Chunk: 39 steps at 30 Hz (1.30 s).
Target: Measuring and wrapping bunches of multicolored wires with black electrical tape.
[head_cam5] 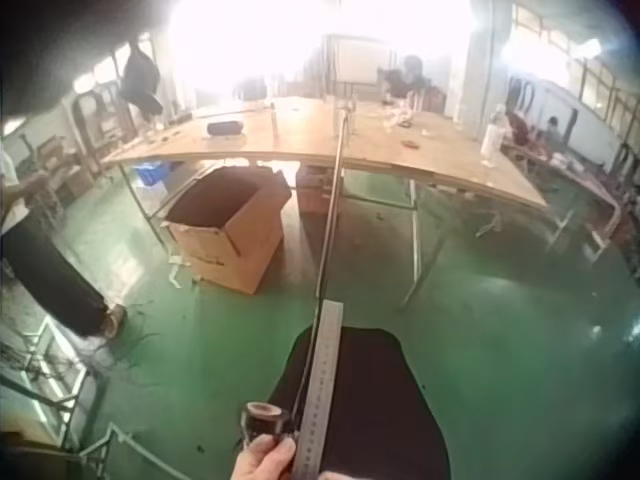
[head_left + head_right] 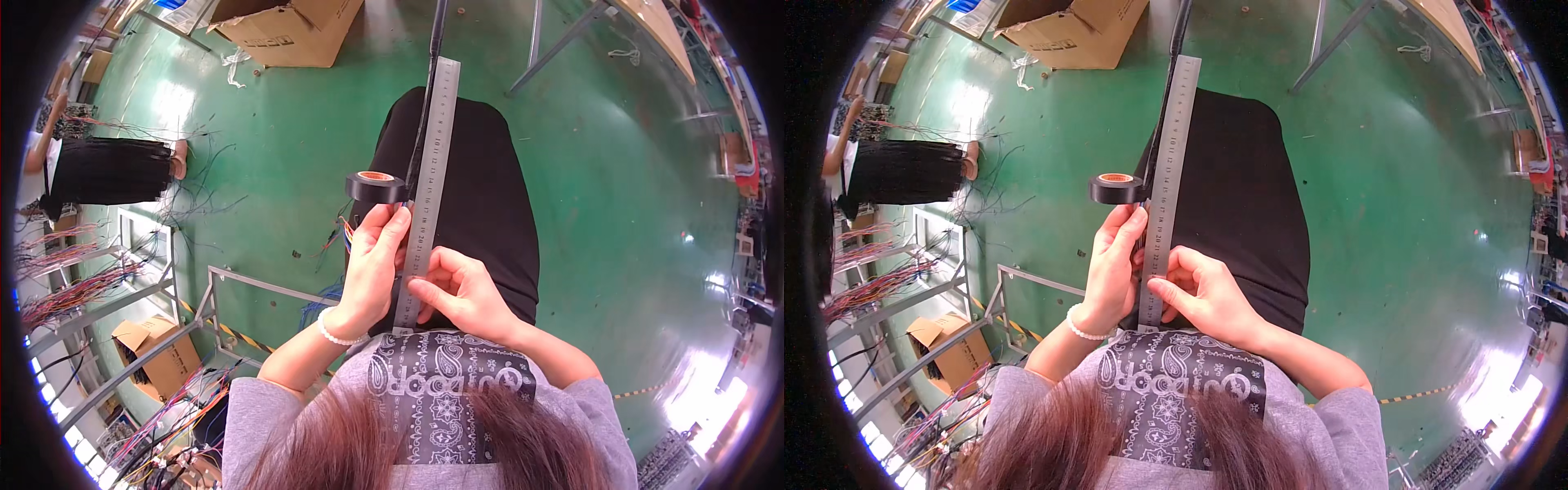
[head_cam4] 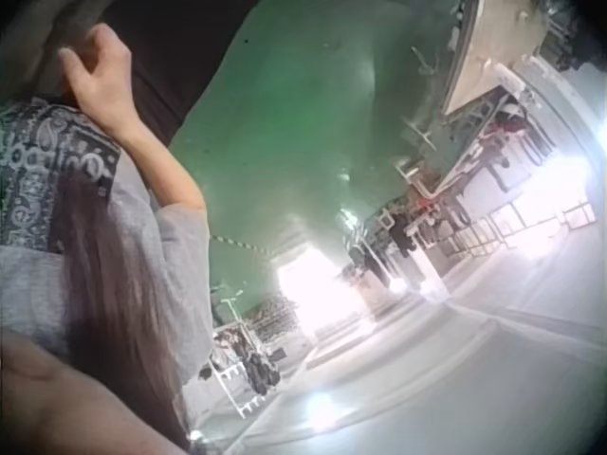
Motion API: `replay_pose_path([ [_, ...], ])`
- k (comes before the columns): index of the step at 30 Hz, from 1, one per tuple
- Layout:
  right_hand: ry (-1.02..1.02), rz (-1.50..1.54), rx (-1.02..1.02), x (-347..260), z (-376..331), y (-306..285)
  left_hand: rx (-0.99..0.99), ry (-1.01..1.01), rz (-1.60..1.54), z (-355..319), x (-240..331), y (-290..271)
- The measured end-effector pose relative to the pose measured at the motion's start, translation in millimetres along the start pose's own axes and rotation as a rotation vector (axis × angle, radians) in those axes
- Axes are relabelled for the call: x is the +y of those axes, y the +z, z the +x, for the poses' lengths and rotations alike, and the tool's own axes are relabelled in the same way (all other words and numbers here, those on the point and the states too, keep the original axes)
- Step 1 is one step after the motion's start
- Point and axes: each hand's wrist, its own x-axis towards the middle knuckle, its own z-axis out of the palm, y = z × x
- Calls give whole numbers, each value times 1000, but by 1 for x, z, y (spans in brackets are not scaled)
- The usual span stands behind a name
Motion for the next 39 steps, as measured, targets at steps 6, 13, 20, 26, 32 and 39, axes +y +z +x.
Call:
replay_pose_path([
  [6, 15, 7, -10, -1, 0, -8, 2, -8, -16, 4, -3, 5],
  [13, 0, 24, 1, -1, 2, -4, 44, 34, 57, -2, 0, 6],
  [20, 0, 39, -2, -6, 3, -3, 57, 54, 11, -4, -5, 6],
  [26, -2, 8, 9, -3, 2, -2, 13, 26, -24, -5, -6, -9],
  [32, -9, 6, 13, -1, 0, 0, 78, 40, -29, -8, -7, -2],
  [39, 13, 11, 14, -6, 6, -7, 124, 58, 4, 0, -4, 6],
])
